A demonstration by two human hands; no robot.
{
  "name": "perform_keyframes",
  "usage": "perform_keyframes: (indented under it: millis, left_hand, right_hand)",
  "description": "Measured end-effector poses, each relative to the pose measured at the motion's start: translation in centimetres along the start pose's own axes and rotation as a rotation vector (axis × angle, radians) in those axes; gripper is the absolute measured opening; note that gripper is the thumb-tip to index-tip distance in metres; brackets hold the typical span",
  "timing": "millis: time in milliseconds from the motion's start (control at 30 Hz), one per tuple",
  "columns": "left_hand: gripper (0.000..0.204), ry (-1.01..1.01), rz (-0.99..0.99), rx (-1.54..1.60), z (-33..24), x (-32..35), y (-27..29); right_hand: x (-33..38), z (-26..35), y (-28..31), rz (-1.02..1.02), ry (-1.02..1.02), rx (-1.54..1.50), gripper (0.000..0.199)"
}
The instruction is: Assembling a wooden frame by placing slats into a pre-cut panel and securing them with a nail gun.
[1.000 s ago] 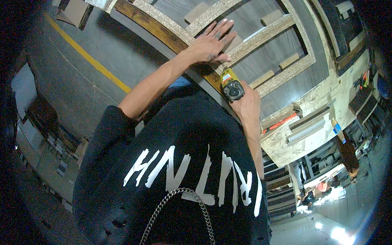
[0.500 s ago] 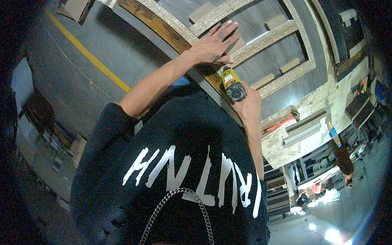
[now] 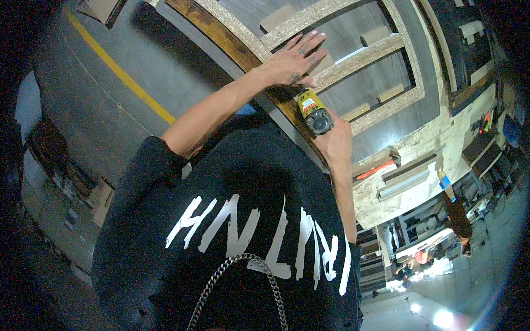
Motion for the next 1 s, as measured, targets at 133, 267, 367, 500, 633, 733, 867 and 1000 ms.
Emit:
perform_keyframes:
  millis: [133,267,367,500,633,733,867,1000]
  left_hand:
    - [0.094,0.007,0.014,0.019,-0.1,-0.1,0.1]
    - [0.093,0.011,0.039,0.025,-0.5,0.0,0.0]
    - [0.086,-0.001,0.021,0.074,-0.6,0.0,0.0]
    - [0.058,-0.089,-0.150,0.199,0.5,0.8,0.3]
    - [0.036,0.087,-0.233,0.748,2.8,6.5,5.7]
    - [0.029,0.339,-0.487,0.638,4.5,13.3,8.8]
    - [0.032,0.538,-0.403,0.629,5.4,18.1,6.6]
    - [0.037,0.486,-0.442,0.500,5.5,19.6,4.8]
  right_hand:
    - [0.1,0.0,-0.1,-0.031,-0.010,0.062,0.029]
    - [0.5,0.2,-0.3,-0.049,0.004,0.004,0.028]
    - [0.6,0.7,-0.3,-0.071,0.032,0.062,0.031]
    - [2.3,-2.1,-1.4,-0.078,-0.011,0.121,0.043]
    - [6.6,-7.7,-1.5,-0.198,-0.068,-0.080,0.058]
    - [9.5,-11.0,-1.4,-0.363,-0.224,-0.061,0.062]
    - [13.7,-11.5,0.3,-0.499,-0.365,-0.443,0.131]
    - [14.1,-17.4,0.1,-0.499,-0.547,-0.501,0.125]
Point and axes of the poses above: each hand's wrist, its own x-axis away from the middle knuckle, its own y-axis out of the back of the hand, z = x × y, the point moved 9 cm from there along -x, towards the middle knuckle, and after that the axes turned 13 degrees about z, right-handed, at the moved point
